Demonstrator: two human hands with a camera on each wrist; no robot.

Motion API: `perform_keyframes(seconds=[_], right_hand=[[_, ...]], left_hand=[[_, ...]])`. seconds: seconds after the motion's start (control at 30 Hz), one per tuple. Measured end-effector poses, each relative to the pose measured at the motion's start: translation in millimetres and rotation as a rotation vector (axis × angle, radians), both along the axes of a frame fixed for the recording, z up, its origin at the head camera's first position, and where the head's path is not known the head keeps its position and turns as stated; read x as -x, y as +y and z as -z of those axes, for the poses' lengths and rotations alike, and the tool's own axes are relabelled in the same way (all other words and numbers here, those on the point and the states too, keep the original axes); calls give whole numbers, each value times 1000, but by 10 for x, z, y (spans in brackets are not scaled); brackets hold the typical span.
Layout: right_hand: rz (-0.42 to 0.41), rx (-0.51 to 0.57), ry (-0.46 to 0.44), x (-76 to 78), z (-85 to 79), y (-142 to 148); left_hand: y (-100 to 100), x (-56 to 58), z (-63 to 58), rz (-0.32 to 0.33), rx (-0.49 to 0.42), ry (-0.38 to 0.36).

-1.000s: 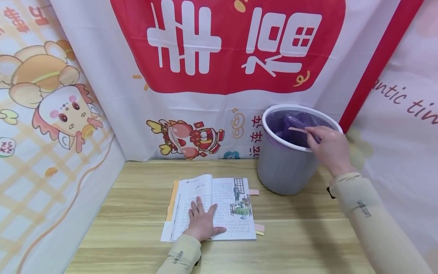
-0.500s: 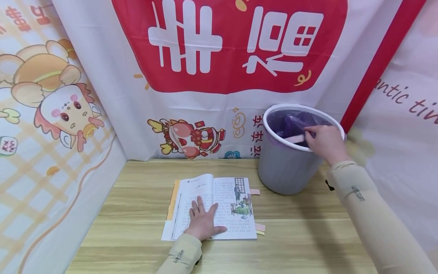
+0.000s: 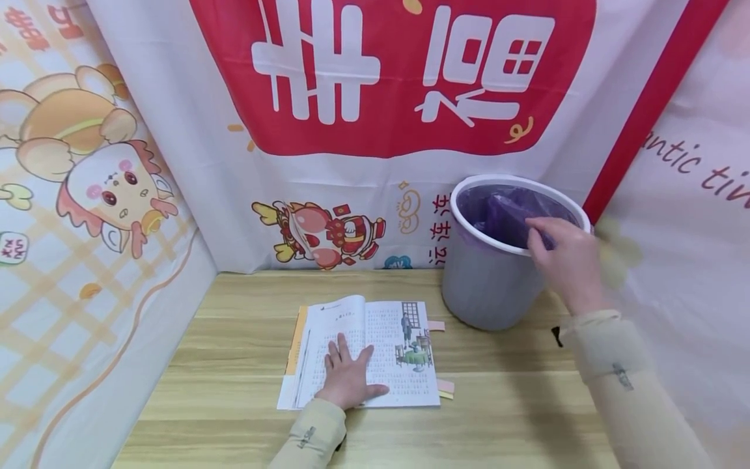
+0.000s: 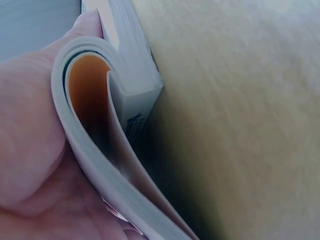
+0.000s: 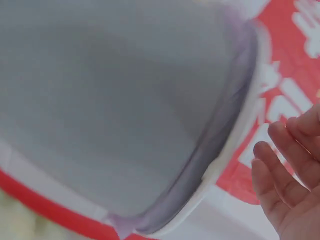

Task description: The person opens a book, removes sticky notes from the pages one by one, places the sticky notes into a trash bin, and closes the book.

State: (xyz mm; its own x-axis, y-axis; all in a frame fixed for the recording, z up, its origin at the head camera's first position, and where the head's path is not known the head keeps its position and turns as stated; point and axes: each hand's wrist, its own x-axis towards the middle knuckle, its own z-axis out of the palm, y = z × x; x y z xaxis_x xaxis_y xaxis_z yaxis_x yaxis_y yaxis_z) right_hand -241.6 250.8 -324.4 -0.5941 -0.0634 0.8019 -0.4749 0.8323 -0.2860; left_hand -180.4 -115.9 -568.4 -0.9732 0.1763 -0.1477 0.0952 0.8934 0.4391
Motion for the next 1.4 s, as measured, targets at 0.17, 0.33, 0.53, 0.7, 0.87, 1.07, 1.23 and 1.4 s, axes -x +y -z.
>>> perform_keyframes(seconds=[0.17,0.33,0.53,0.7,0.87,1.07,1.23,1.4], right_hand=[[-76,127,125,-346,278,-200],[-108,202,9,-585,703,-324],[-115,300,-292,-794,1412,-580],[-91,292,-713,-984,1954,-843],[-65,289,-807,-1112,2256,-985],[-55,233,-798,-1167,2385,-1063],[-57,203,-837,-1210,2406,-1149],[-62,174,-821,-1247,2437,-1235]], left_hand=[[2,23,2,-8,7,7],[-8,39,-23,-13,-3,7],[-30,37,-26,-19,4,19],[-34,6,-23,-18,-1,54],[-28,-81,-12,-14,0,74],[-23,-205,23,-19,23,106],[-6,-273,49,-16,22,124],[3,-322,84,-7,23,123]])
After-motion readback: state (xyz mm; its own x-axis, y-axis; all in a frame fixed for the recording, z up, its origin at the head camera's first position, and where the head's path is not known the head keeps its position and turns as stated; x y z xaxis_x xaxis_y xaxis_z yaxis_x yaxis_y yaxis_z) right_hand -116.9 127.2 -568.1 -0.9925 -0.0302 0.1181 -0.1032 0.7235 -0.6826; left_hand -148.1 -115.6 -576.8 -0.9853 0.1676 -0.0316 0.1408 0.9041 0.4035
